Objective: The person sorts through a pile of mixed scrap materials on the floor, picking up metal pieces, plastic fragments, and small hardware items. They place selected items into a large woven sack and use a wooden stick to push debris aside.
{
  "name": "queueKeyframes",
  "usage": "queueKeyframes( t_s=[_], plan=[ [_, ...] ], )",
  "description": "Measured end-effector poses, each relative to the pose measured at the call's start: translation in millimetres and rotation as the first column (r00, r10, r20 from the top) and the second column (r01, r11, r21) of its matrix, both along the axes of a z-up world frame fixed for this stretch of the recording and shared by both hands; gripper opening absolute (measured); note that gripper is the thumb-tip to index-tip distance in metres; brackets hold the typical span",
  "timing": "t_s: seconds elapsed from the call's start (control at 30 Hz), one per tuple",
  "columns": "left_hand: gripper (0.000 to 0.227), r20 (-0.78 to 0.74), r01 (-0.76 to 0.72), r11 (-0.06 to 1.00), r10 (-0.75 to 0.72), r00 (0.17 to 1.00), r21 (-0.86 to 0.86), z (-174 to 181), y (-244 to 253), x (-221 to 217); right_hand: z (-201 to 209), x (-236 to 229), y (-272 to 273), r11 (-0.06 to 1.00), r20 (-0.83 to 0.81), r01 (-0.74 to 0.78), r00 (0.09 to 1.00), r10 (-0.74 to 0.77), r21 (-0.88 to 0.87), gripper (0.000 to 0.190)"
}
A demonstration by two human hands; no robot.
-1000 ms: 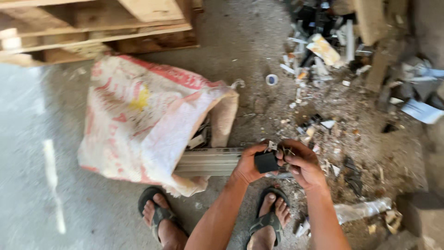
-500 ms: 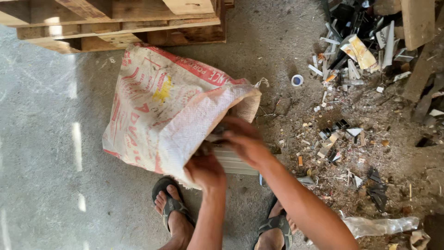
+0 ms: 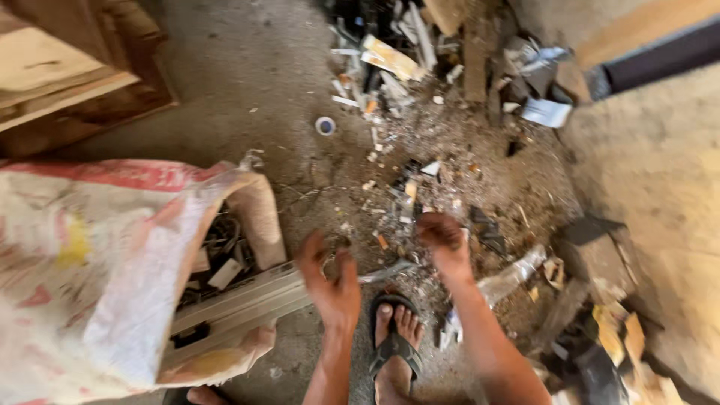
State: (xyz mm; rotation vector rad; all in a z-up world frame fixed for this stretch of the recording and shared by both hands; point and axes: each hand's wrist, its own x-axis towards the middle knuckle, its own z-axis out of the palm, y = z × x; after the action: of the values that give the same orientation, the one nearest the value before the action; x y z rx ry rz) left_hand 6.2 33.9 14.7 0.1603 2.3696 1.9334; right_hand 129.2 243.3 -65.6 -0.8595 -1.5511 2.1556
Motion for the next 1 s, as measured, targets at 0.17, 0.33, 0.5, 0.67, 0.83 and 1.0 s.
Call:
queueKeyframes(
  t_s=[0.17, 0.33, 0.5, 0.67, 0.83, 1.0],
  plan=[
    [0.037, 0.277, 0.486, 0.838, -0.42, 0.864, -0.248, -36, 62, -12, -4, 88, 77, 0.607, 0.465, -0.15, 0.788, -0.403, 0.78, 0.044],
    [0.057, -0.122, 0.424, 0.617, -0.648, 0.752, -0.662, -77, 126, -36, 6, 92, 96, 0.547, 0.653, -0.39, 0.607, -0.453, 0.741, 0.06],
    [0.062, -0.033, 0.507, 0.443, -0.776, 0.63, -0.74, -86, 159, -53, 22, 69, 96, 0.612, 0.647, -0.33, 0.639, -0.416, 0.719, 0.042],
    [0.091, 0.056, 0.529, 0.263, -0.857, 0.513, -0.807, -77, 178, -63, 17, 51, 96, 0.526, 0.667, -0.471, 0.689, -0.281, 0.708, 0.054],
    [0.068, 0.209, 0.627, 0.21, -0.824, 0.527, -0.75, -77, 192, -73, 9, 46, 107, 0.491, 0.539, -0.388, 0.815, -0.211, 0.78, 0.029],
    [0.059, 0.258, 0.704, 0.288, -0.787, 0.56, -0.649, -82, 175, -83, 36, 64, 97, 0.842, 0.508, -0.194, 0.855, -0.106, 0.503, 0.029]
  ],
)
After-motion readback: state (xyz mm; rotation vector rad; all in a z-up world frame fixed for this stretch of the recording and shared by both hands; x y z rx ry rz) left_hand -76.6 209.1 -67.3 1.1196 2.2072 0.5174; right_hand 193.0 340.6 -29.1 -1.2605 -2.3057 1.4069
